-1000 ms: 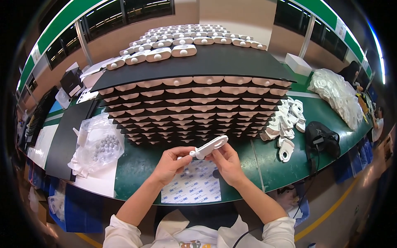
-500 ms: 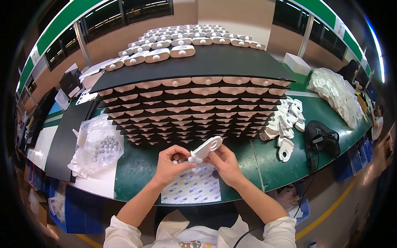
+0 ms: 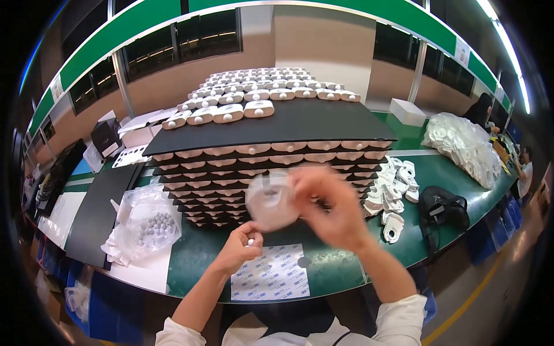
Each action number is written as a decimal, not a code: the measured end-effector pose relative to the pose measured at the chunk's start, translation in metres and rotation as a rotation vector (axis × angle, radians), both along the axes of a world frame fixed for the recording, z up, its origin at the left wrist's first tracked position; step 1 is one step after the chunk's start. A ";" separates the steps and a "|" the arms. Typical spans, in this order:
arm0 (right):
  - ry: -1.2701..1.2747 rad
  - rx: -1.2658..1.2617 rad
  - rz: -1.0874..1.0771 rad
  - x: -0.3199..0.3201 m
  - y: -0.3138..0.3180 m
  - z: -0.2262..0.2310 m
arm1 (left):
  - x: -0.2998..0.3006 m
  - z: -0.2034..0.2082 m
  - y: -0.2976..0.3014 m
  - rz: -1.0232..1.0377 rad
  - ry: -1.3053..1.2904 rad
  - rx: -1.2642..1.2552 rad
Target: Manually assembling and applying labels to small white components at a factory workstation.
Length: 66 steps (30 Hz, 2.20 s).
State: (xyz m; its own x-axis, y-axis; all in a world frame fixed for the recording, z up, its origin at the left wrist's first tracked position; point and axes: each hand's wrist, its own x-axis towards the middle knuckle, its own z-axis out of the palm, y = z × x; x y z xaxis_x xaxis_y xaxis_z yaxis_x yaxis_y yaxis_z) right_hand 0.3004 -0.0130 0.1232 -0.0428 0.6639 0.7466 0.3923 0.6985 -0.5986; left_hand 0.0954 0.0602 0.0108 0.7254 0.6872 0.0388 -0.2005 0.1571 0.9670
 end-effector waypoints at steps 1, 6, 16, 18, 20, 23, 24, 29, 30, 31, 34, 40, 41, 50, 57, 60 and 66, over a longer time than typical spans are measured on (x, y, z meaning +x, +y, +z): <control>0.051 0.076 -0.103 -0.003 0.011 0.025 | -0.004 -0.002 0.003 0.004 -0.003 0.000; 0.007 -0.260 -0.436 0.049 0.084 0.105 | 0.002 -0.011 0.013 0.068 -0.231 -0.542; -0.079 -0.693 -0.501 0.070 0.142 0.112 | -0.004 -0.019 0.017 0.165 -0.248 -0.690; -0.203 -0.553 -0.593 0.073 0.113 0.121 | -0.001 -0.020 0.020 0.131 -0.241 -0.679; -0.274 -0.266 -0.544 0.091 0.084 0.119 | 0.002 -0.016 0.019 0.110 -0.215 -0.652; -0.320 0.159 -0.779 0.108 0.024 0.099 | -0.001 -0.011 0.015 0.111 -0.165 -0.574; -0.310 0.237 -0.854 0.114 0.003 0.089 | -0.001 -0.012 0.014 0.097 -0.162 -0.582; -0.552 -0.407 -1.248 0.174 -0.066 -0.031 | 0.002 -0.020 0.012 0.032 -0.076 -0.548; -0.601 -0.550 -1.234 0.182 -0.082 -0.050 | 0.005 -0.020 0.011 -0.059 -0.112 -0.543; -0.710 -0.556 -1.094 0.184 -0.089 -0.068 | 0.003 -0.018 0.010 -0.047 -0.109 -0.540; -0.786 -0.666 -0.812 0.171 -0.102 -0.080 | 0.000 -0.012 0.005 0.010 -0.064 -0.572; -1.088 -0.370 -0.810 0.180 -0.110 -0.080 | 0.009 -0.006 0.003 -0.024 -0.196 -0.561; -1.099 -0.418 -0.799 0.179 -0.112 -0.071 | 0.009 -0.006 0.003 -0.010 -0.193 -0.566; 0.086 -0.601 -0.400 0.054 -0.069 -0.090 | 0.003 -0.011 0.007 0.054 -0.200 -0.464; 0.400 -0.779 0.063 -0.030 -0.033 -0.145 | 0.004 -0.017 0.012 0.128 -0.229 -0.543; 0.253 -0.741 0.012 -0.038 -0.028 -0.148 | 0.003 -0.018 0.012 0.129 -0.243 -0.523; 0.023 -0.707 -0.010 -0.038 -0.027 -0.151 | 0.002 -0.019 0.013 0.130 -0.269 -0.505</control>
State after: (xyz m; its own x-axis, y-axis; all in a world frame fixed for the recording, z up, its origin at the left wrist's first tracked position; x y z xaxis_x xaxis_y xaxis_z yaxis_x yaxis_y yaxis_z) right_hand 0.2627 -0.0400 -0.0277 -0.0241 0.9902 0.1372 0.3786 0.1361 -0.9155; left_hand 0.0971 0.0727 -0.0078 0.6437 0.7512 -0.1461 -0.4770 0.5432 0.6910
